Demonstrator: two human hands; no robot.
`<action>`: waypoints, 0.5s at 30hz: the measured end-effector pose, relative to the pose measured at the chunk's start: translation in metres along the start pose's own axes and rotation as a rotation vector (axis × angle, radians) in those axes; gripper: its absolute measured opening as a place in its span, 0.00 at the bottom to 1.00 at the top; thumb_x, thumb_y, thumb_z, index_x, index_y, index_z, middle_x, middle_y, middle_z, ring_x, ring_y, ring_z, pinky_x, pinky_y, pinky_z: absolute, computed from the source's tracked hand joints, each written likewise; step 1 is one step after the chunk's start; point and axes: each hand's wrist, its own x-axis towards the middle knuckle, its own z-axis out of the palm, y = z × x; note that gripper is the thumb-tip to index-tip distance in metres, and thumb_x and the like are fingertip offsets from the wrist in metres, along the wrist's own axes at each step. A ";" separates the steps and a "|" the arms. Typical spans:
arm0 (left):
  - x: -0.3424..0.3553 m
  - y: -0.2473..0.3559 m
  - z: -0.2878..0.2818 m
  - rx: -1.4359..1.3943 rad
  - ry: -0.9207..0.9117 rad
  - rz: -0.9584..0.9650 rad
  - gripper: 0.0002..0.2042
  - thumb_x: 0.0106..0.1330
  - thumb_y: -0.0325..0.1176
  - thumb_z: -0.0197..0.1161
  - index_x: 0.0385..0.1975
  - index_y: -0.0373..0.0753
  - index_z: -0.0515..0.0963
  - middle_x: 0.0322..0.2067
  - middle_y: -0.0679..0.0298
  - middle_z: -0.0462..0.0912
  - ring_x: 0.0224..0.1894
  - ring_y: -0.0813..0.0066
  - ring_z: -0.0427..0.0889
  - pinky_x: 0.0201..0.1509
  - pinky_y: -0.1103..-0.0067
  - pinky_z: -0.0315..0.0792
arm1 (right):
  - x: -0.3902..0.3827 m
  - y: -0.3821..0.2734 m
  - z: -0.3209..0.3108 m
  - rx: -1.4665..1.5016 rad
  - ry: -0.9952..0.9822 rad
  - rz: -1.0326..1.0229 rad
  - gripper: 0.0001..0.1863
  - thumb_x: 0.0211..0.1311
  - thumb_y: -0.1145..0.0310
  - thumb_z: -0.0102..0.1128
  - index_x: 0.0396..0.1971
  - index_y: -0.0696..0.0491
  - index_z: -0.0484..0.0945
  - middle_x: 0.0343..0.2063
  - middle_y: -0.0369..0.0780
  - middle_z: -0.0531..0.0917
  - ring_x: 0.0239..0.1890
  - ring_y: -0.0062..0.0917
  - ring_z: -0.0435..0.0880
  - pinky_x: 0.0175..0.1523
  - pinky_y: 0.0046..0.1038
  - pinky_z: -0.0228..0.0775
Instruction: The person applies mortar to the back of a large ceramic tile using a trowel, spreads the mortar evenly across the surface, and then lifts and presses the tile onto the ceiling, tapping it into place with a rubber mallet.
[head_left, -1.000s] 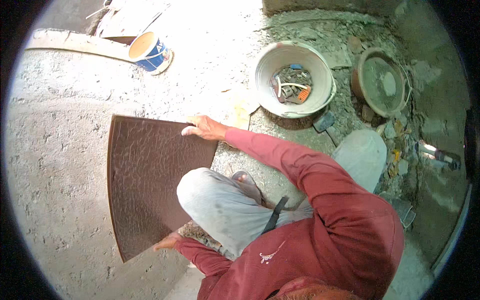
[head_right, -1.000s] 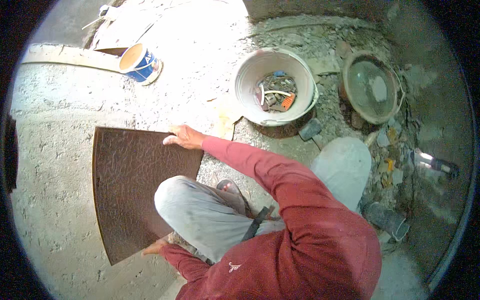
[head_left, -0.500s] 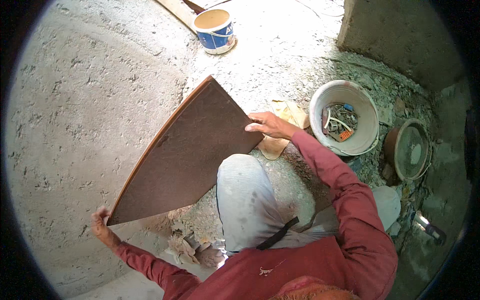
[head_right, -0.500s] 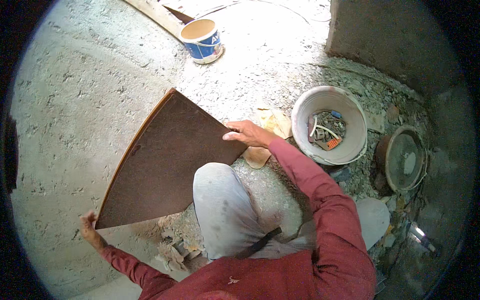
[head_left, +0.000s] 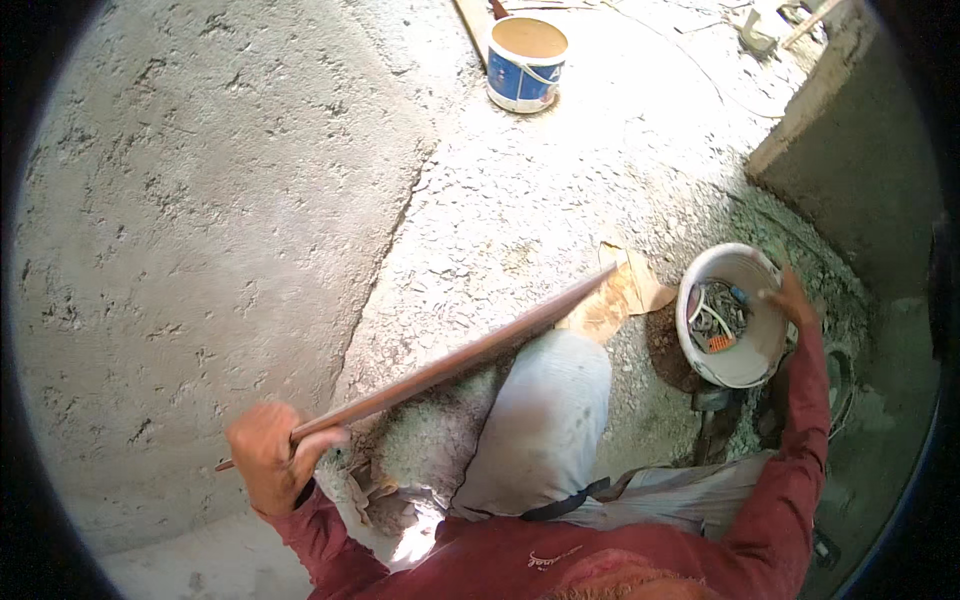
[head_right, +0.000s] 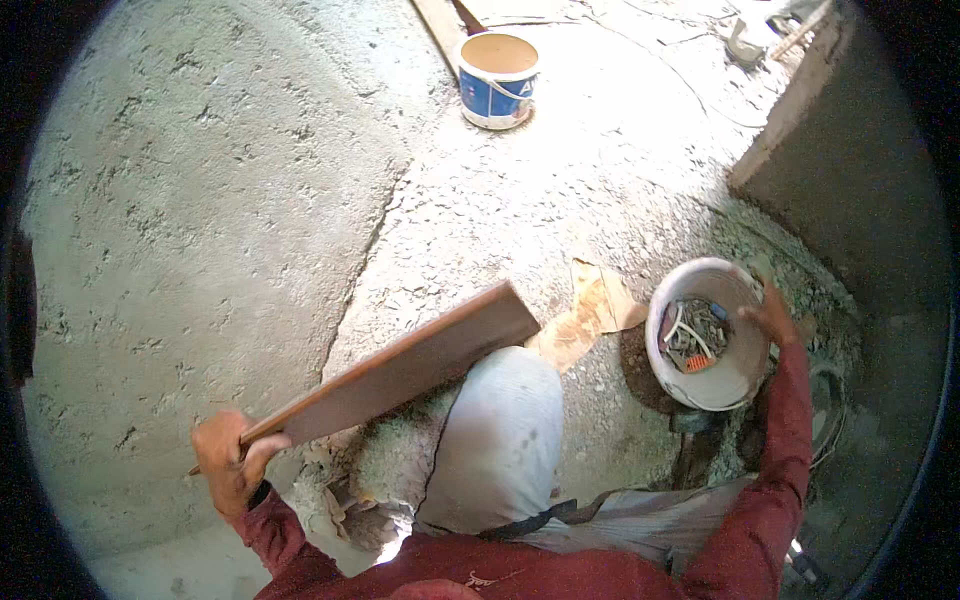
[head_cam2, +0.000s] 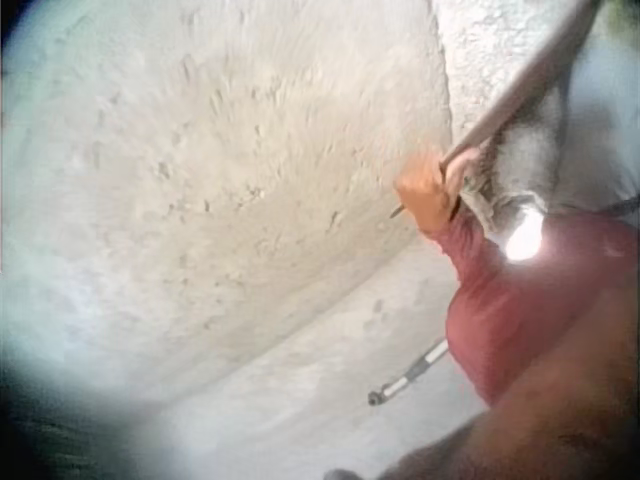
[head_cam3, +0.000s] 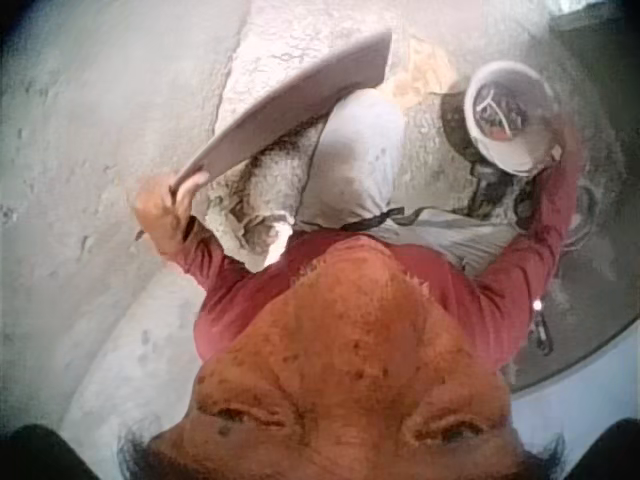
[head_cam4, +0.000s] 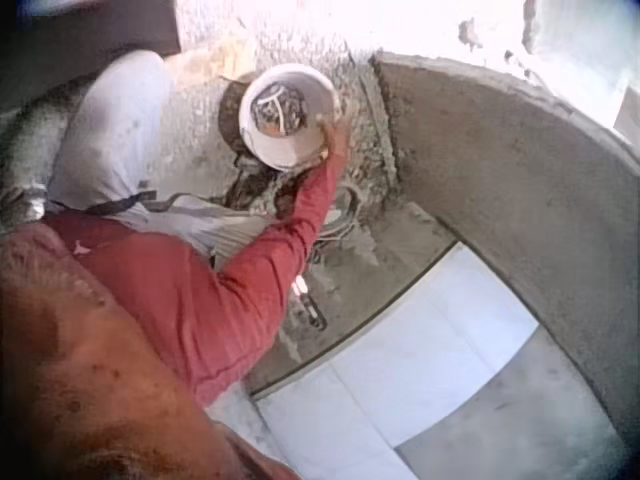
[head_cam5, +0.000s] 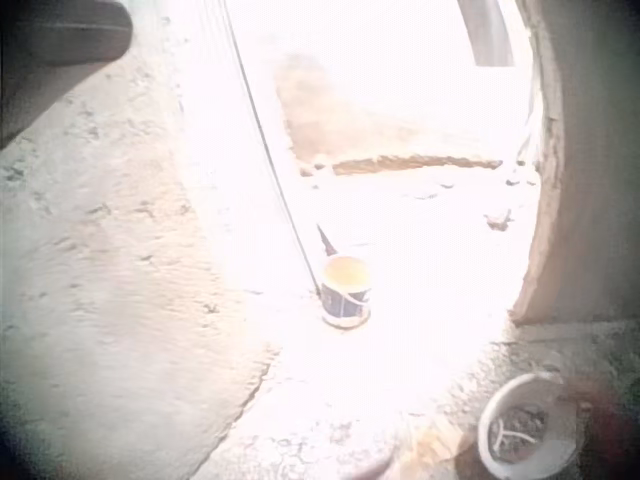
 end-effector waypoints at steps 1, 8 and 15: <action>-0.007 -0.005 -0.002 -0.027 0.002 0.045 0.26 0.51 0.53 0.74 0.14 0.38 0.68 0.13 0.61 0.66 0.16 0.65 0.67 0.22 0.71 0.59 | 0.000 -0.001 0.005 -0.001 -0.012 -0.006 0.39 0.53 0.67 0.71 0.65 0.56 0.65 0.59 0.47 0.76 0.61 0.38 0.75 0.63 0.39 0.66; -0.030 -0.024 -0.006 -0.087 0.001 -0.066 0.23 0.48 0.54 0.74 0.19 0.39 0.76 0.16 0.63 0.74 0.18 0.63 0.72 0.23 0.71 0.61 | 0.065 -0.083 0.012 0.029 -0.182 0.016 0.28 0.62 0.62 0.65 0.58 0.61 0.73 0.48 0.46 0.82 0.51 0.31 0.81 0.57 0.36 0.71; -0.050 -0.030 -0.012 -0.101 0.016 -0.217 0.24 0.54 0.57 0.70 0.18 0.40 0.74 0.16 0.63 0.76 0.19 0.63 0.76 0.24 0.71 0.64 | 0.168 -0.250 0.074 0.693 -0.186 0.018 0.27 0.64 0.62 0.62 0.60 0.58 0.72 0.46 0.43 0.83 0.44 0.29 0.85 0.49 0.32 0.79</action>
